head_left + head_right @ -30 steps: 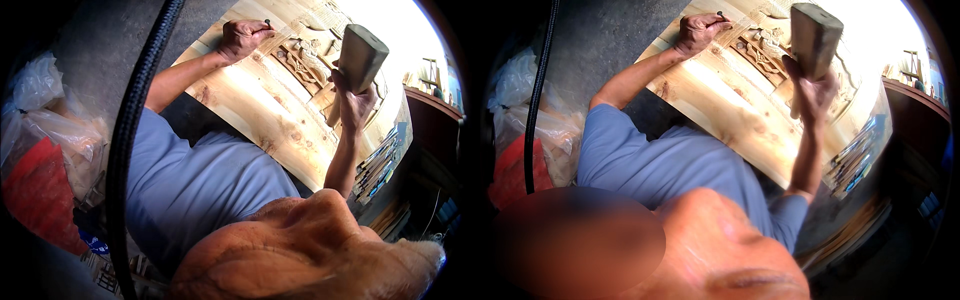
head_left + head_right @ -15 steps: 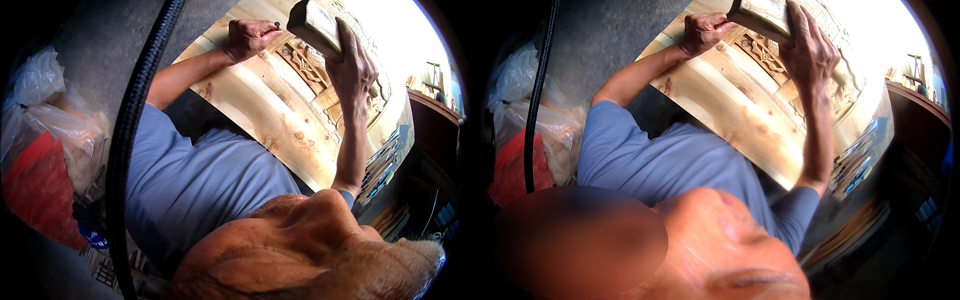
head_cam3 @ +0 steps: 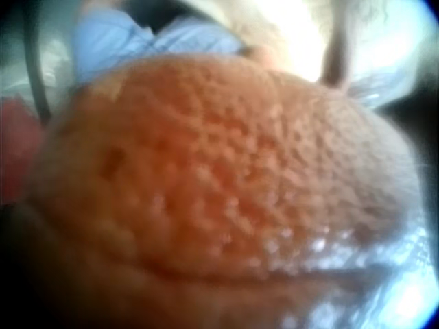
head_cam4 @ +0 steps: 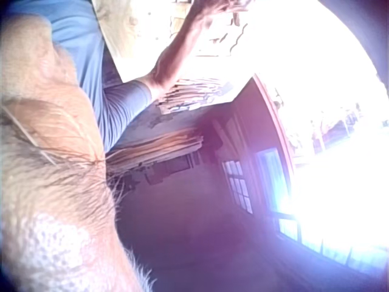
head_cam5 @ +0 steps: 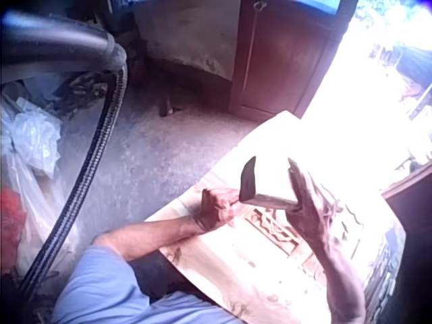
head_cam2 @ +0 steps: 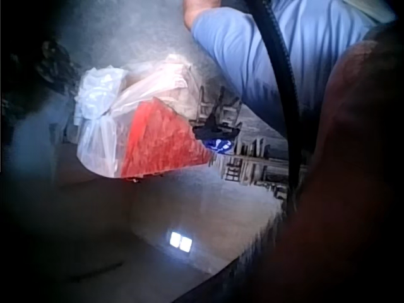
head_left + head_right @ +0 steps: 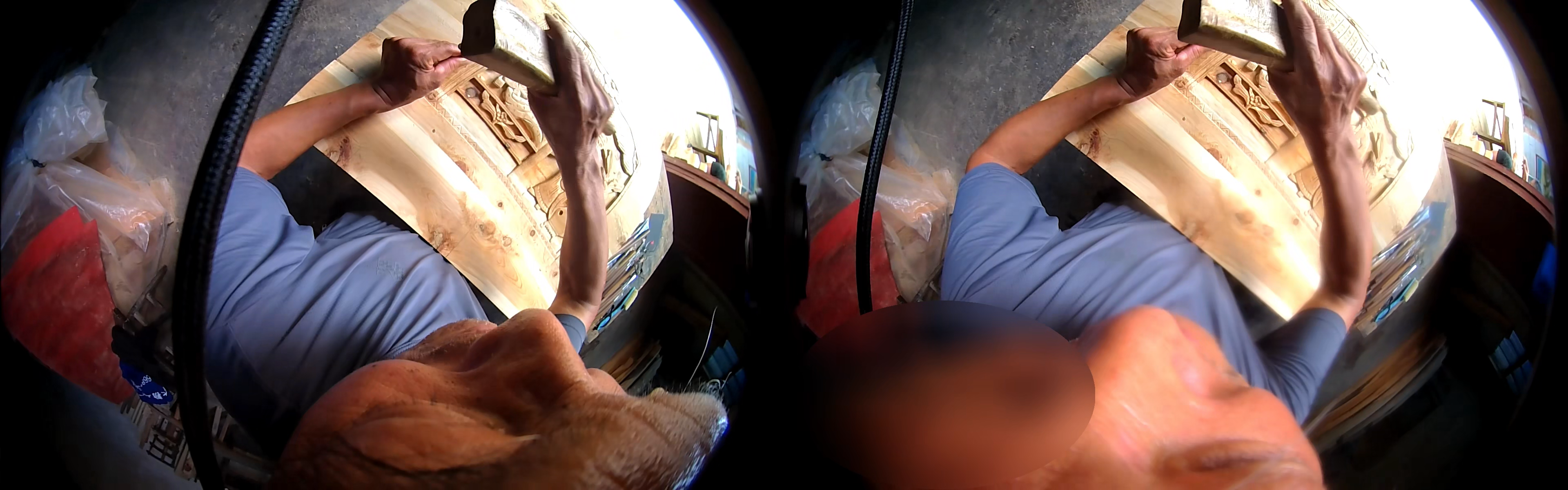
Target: The person carves a design into a wooden board with a chisel and a mallet. They hold the chisel against the wood and strike it repeatedly with the mallet to remove wood along a sketch.
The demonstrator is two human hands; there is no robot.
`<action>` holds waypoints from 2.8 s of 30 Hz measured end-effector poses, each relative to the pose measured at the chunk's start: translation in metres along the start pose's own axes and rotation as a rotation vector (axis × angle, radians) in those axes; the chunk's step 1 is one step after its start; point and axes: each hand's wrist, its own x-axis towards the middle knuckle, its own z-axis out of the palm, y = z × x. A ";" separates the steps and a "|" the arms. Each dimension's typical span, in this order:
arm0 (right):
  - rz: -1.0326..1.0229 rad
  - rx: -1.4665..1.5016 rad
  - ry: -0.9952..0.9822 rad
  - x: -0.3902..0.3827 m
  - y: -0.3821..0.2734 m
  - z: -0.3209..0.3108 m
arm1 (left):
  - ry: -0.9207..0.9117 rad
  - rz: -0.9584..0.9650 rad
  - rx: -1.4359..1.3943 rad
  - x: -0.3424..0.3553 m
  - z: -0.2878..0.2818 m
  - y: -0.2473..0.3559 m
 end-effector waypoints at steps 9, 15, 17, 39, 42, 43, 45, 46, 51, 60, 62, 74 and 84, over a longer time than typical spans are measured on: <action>-0.031 -0.038 -0.045 0.001 0.009 -0.005 | 0.034 0.109 0.038 -0.001 0.014 -0.012; -0.156 -0.300 -0.193 0.017 -0.011 -0.010 | -0.132 -0.026 0.220 -0.004 0.009 -0.003; -0.172 -0.344 -0.241 0.023 -0.009 -0.019 | 0.016 0.086 0.063 0.000 0.009 -0.005; 0.606 0.392 -0.076 -0.020 -0.007 -0.056 | -0.045 -0.206 -0.199 0.018 0.006 -0.009; 0.613 0.402 -0.099 -0.022 -0.010 -0.058 | 0.026 -0.149 -0.209 0.024 0.014 -0.009; 0.578 0.389 -0.107 -0.023 -0.010 -0.057 | 0.019 -0.142 -0.198 0.024 0.015 -0.009; 0.623 0.341 -0.158 -0.025 -0.010 -0.054 | 0.004 -0.132 -0.180 0.024 0.017 -0.006; 0.606 0.366 -0.144 -0.026 -0.010 -0.052 | -0.014 -0.123 -0.167 0.024 0.017 -0.004; 0.615 0.373 -0.130 -0.023 -0.009 -0.044 | 0.004 -0.013 -0.147 0.028 0.009 0.002; 0.573 0.229 -0.193 -0.017 -0.010 -0.040 | 0.009 0.119 -0.093 0.026 0.013 -0.007; 0.559 0.202 -0.174 -0.013 -0.012 -0.039 | 0.042 0.127 -0.086 0.025 0.014 -0.009; 0.580 0.348 0.356 0.020 -0.027 -0.039 | 0.055 0.260 -0.103 0.020 0.017 -0.016; 0.329 0.102 0.148 0.017 -0.002 -0.026 | 0.041 0.345 -0.033 0.025 0.011 -0.009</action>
